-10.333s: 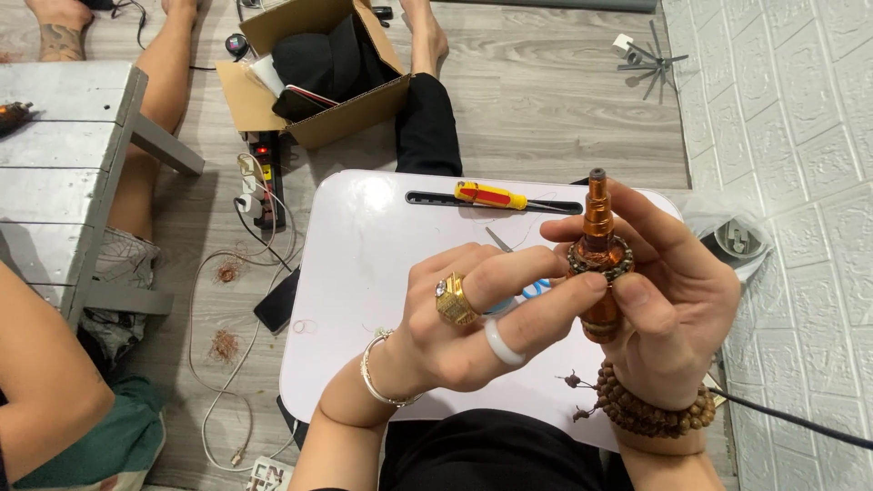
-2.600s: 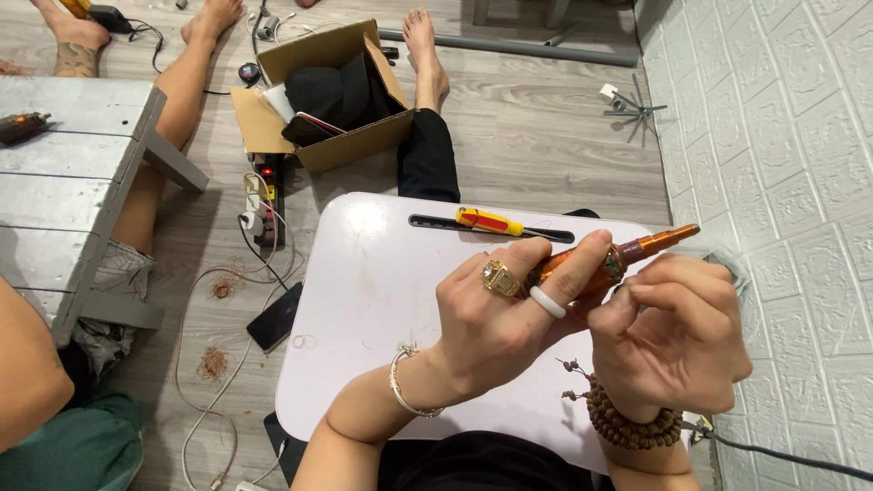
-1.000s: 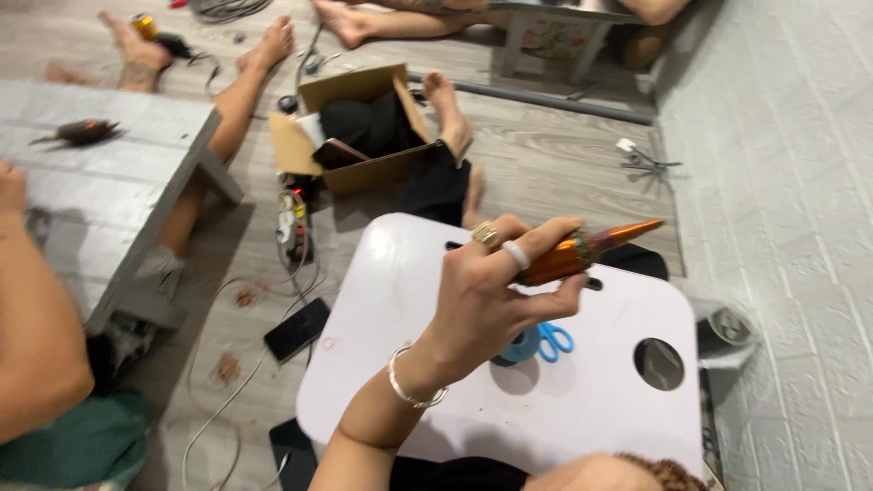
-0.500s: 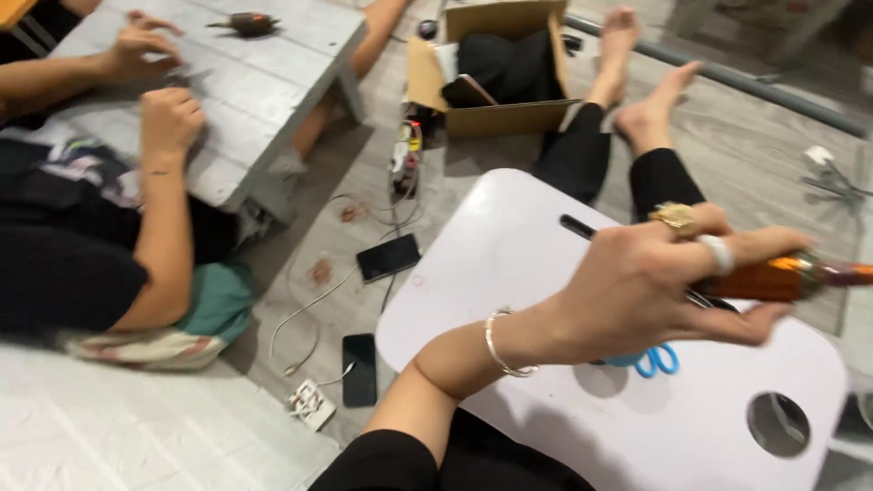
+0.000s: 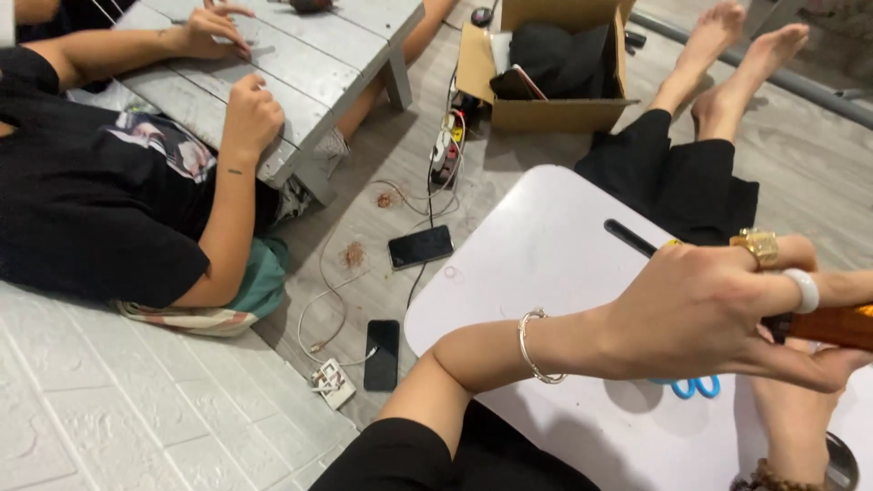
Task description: Manually winding copper wire around the poles of an electronic motor rotor
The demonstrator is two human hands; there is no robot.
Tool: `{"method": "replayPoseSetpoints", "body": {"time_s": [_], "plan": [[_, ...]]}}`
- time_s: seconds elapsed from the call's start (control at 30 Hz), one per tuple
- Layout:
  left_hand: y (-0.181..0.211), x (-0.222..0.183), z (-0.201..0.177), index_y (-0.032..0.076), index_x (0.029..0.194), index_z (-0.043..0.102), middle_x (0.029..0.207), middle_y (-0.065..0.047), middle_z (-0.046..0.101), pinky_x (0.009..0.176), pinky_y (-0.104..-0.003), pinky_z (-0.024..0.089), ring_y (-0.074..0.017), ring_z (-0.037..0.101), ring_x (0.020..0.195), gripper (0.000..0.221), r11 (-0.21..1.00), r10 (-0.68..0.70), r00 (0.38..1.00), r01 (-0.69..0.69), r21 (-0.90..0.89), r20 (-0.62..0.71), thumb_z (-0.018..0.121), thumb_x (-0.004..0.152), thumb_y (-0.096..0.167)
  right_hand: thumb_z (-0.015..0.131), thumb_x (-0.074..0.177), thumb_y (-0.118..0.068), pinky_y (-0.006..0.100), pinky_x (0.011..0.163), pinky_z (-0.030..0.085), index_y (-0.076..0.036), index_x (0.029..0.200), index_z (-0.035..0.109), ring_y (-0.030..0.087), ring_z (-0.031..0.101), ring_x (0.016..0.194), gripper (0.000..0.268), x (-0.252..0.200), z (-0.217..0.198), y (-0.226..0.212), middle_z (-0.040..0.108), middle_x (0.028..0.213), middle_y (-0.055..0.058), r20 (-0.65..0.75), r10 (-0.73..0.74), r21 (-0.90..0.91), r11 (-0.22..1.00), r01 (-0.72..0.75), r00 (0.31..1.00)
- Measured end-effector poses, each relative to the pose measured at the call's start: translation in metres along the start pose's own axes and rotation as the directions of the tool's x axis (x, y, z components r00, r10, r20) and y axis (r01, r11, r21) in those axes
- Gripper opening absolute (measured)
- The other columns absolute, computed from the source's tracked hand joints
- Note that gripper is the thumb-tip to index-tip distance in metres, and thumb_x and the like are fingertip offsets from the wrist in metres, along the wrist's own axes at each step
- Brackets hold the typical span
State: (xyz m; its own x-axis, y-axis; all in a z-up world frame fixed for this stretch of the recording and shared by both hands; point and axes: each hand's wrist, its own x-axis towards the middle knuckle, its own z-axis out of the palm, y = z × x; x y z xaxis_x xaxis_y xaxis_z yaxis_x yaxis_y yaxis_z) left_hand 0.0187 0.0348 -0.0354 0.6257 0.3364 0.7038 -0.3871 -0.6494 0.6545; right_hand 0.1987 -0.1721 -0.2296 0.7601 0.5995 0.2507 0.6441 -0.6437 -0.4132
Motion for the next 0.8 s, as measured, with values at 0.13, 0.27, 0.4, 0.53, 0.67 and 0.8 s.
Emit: {"method": "replayPoseSetpoints", "body": {"time_s": [0.13,0.27,0.4,0.53,0.67,0.8], "plan": [[-0.031,-0.026,0.018,0.037,0.143,0.058,0.104,0.003,0.061,0.069,-0.037,0.038,-0.0136,0.051,0.067,0.057,0.979,-0.080,0.983,0.046,0.196,0.168,0.066,0.092,0.062,0.047,0.111,-0.029,0.069,0.091,0.018,-0.004,0.148,0.052,0.057,0.031,0.122,0.045,0.019,0.041,0.004,0.045,0.143,0.032,0.049,-0.022,-0.071,0.997,0.025,0.999],[-0.070,-0.056,0.023,0.038,0.134,0.059,0.103,0.005,0.073,0.073,-0.025,0.054,-0.0100,0.067,0.074,0.050,0.974,-0.087,0.962,0.137,-0.182,0.260,0.073,0.088,0.050,0.042,0.108,-0.036,0.075,0.098,0.008,-0.009,0.154,0.045,0.060,0.018,0.133,0.053,0.032,0.069,0.019,0.036,0.153,0.033,0.075,-0.004,-0.138,0.990,0.014,0.997],[-0.091,-0.080,0.015,0.013,0.115,0.072,0.079,-0.006,0.073,0.062,-0.025,0.049,-0.0131,0.059,0.063,0.047,0.933,-0.194,0.846,0.316,-0.174,0.497,0.073,0.076,0.040,0.041,0.103,-0.039,0.086,0.099,0.003,-0.012,0.158,0.039,0.068,0.013,0.139,0.061,0.042,0.075,0.012,0.029,0.161,0.034,0.117,-0.015,-0.170,0.985,0.035,0.993],[-0.095,-0.077,0.003,0.007,0.112,0.073,0.081,-0.008,0.074,0.071,-0.026,0.051,-0.0144,0.060,0.065,0.040,0.941,-0.241,0.823,0.327,-0.083,0.514,0.076,0.078,0.027,0.044,0.103,-0.031,0.088,0.096,0.007,-0.007,0.155,0.042,0.068,0.019,0.138,0.057,0.049,0.067,-0.027,0.034,0.158,0.032,0.137,-0.089,-0.151,0.982,0.110,0.987],[-0.097,-0.078,-0.002,0.008,0.113,0.072,0.079,-0.004,0.072,0.076,-0.025,0.048,-0.0123,0.056,0.064,0.036,0.916,-0.269,0.838,0.375,-0.141,0.475,0.072,0.080,0.022,0.039,0.106,-0.032,0.085,0.099,0.006,-0.001,0.152,0.041,0.063,0.021,0.140,0.056,0.049,0.030,-0.059,0.034,0.157,0.031,0.177,-0.040,-0.080,0.995,0.055,0.983],[-0.106,-0.084,-0.001,0.005,0.116,0.071,0.087,-0.010,0.075,0.062,-0.020,0.050,-0.0113,0.060,0.065,0.036,0.801,-0.416,0.787,0.554,-0.226,0.456,0.071,0.083,0.018,0.052,0.100,-0.020,0.080,0.104,0.010,0.002,0.148,0.044,0.057,0.025,0.142,0.053,0.049,0.018,-0.054,0.038,0.155,0.031,0.168,-0.074,0.051,0.997,0.066,0.983]]}}
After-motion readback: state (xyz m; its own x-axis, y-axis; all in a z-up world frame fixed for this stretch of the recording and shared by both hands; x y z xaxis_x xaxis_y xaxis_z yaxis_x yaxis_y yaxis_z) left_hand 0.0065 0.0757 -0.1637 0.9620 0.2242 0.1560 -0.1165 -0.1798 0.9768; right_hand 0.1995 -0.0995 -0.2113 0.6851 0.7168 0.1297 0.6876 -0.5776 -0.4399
